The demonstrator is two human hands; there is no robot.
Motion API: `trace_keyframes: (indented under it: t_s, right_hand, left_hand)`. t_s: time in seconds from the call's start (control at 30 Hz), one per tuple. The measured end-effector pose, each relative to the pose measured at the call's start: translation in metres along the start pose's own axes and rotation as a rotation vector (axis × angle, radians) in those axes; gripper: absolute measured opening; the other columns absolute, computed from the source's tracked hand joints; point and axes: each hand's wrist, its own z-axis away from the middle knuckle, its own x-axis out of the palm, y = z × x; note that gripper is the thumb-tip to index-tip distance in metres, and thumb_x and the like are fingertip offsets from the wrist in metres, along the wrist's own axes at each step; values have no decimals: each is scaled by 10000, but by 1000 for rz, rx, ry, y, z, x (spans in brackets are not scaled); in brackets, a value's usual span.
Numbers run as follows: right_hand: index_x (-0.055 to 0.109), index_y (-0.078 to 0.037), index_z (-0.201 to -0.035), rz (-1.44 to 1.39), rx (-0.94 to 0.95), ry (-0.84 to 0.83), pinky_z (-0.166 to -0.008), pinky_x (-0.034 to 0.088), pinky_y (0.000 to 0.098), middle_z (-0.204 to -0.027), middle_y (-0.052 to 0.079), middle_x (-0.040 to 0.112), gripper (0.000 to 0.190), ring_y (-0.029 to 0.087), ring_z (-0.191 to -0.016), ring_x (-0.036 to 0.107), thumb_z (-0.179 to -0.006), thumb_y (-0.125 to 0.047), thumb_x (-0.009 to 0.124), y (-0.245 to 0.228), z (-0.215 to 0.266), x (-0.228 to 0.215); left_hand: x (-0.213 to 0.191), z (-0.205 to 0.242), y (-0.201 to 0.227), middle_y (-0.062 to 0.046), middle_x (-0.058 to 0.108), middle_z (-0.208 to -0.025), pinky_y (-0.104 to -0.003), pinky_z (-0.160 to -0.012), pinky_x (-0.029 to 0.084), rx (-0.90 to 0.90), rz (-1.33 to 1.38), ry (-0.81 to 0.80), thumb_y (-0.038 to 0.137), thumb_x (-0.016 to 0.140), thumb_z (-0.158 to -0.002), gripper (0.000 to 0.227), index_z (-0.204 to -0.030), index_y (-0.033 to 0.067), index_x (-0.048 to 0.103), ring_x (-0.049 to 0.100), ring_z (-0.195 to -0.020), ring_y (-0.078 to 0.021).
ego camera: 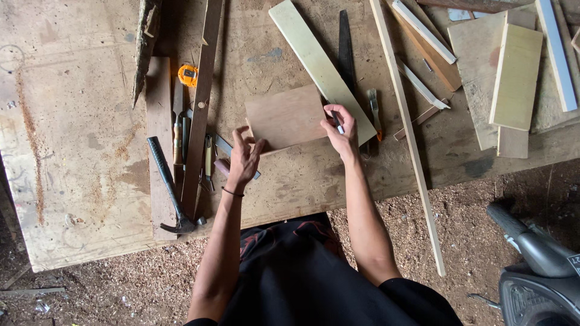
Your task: The person arranges several small rectangular wood pieces on a workbench, then uses a white marker to draw lines on the edges of the pieces. The person handles the wood pieces one at a time, aligning them before marking.
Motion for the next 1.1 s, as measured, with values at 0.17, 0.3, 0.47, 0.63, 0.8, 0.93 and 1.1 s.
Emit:
trace_keyframes:
  t_s: [0.17, 0.3, 0.47, 0.63, 0.8, 0.93, 1.1]
  right_hand:
    - [631, -82, -1157, 65, -17, 9, -910, 570, 325, -1174, 69, 706, 346, 133, -910, 691, -855, 42, 748, 12, 4, 2]
    - [622, -73, -1124, 151, -55, 94, -849, 568, 312, -1163, 54, 718, 337, 116, -945, 675, -831, 46, 736, 28, 5, 7]
    - [649, -98, -1030, 208, -441, 234, -684, 500, 276, -956, 54, 713, 102, 113, -775, 639, -1003, -143, 736, 51, -4, 29]
    - [709, -117, -1001, -321, -257, -102, -467, 359, 208, -858, 74, 713, 283, 60, -569, 506, -1164, -246, 517, 38, -1, 76]
    - [614, -62, -1037, -158, -260, -145, -385, 469, 228, -839, 120, 775, 85, 60, -507, 623, -1001, -133, 646, 5, -7, 107]
    - [608, -14, -1034, -112, -519, -149, -657, 632, 271, -920, 167, 767, 96, 136, -814, 766, -1024, -32, 702, 5, -10, 117]
    - [639, -35, -1002, -233, -253, 21, -458, 502, 256, -782, 95, 740, 123, 97, -545, 653, -1040, -139, 585, 17, -16, 109]
  left_hand:
    - [13, 2, -9, -217, 735, -950, -501, -826, 548, 148, -238, 15, 292, 621, -1057, 649, -1524, -8, 285, 695, -905, -364]
    - [15, 4, 6, -205, 731, -855, -501, -798, 549, 57, -315, 5, 365, 739, -915, 826, -1504, 2, 288, 685, -880, -392]
    - [17, 1, 7, -178, 730, -811, -473, -669, 582, -70, -265, -39, 434, 774, -863, 900, -1507, 37, 286, 727, -775, -331]
    - [23, -4, -13, -150, 747, -857, -420, -641, 591, -9, -218, 20, 402, 684, -1022, 683, -1493, 51, 336, 748, -728, -273]
    - [22, -6, -13, -128, 752, -861, -341, -606, 586, -42, -127, 52, 386, 720, -981, 580, -1391, 54, 478, 752, -729, -218]
    - [19, -5, -6, -103, 727, -798, -333, -518, 505, -180, -66, 47, 360, 746, -923, 521, -1299, 40, 579, 688, -627, -192]
    - [21, -4, -15, -56, 726, -813, -286, -539, 539, -166, 57, 61, 390, 740, -936, 421, -1149, 32, 680, 705, -682, -126]
